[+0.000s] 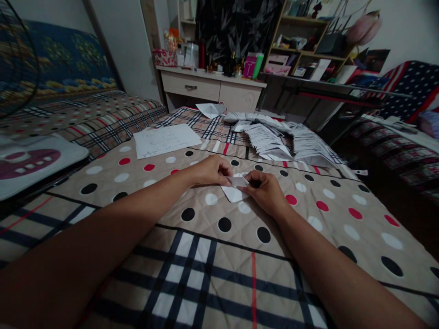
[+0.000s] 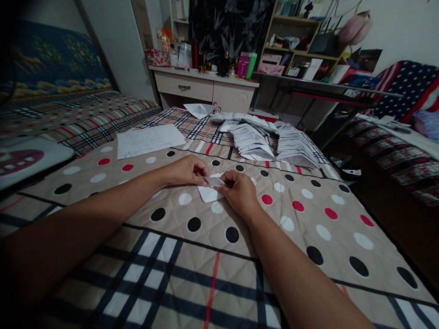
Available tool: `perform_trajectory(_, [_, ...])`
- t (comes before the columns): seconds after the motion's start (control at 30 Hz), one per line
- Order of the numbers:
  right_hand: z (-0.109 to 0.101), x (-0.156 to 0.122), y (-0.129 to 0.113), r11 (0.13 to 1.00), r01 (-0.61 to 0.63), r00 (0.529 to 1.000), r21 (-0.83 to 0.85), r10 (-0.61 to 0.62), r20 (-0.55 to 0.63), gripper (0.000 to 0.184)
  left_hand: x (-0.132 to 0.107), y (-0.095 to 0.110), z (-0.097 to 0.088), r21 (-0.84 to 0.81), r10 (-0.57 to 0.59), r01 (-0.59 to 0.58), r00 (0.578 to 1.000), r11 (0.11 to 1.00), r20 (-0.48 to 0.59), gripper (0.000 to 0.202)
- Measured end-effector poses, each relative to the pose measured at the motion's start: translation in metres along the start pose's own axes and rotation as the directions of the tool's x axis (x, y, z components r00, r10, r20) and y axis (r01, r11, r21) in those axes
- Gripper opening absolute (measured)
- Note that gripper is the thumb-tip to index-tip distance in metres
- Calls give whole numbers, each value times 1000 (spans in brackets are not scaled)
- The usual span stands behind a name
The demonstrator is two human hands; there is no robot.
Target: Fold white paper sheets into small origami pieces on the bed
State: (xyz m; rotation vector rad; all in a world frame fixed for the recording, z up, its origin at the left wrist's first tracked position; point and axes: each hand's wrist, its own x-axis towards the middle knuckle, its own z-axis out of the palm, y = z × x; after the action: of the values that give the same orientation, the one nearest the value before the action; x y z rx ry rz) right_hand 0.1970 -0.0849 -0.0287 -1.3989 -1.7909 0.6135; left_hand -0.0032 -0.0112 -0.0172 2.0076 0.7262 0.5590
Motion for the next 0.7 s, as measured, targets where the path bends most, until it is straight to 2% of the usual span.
perform_trajectory(0.07, [0, -1, -1, 999, 53, 999, 11, -53, 11, 4, -1, 1, -2, -6, -3, 4, 999, 1000, 43, 9])
perform_trajectory(0.17, [0, -2, -5, 985, 171, 985, 0, -171, 28, 21, -2, 3, -8, 26, 5, -8, 996, 1000, 95, 11])
perform_trajectory(0.27, [1, -4, -7, 963, 264, 964, -57, -261, 60, 30, -2, 3, -12, 57, 27, -34, 992, 998, 123, 14])
perform_trajectory(0.7, [1, -9, -14, 904, 364, 930, -226, -339, 142, 36, -2, 8, -15, 147, 64, -93, 979, 985, 193, 18])
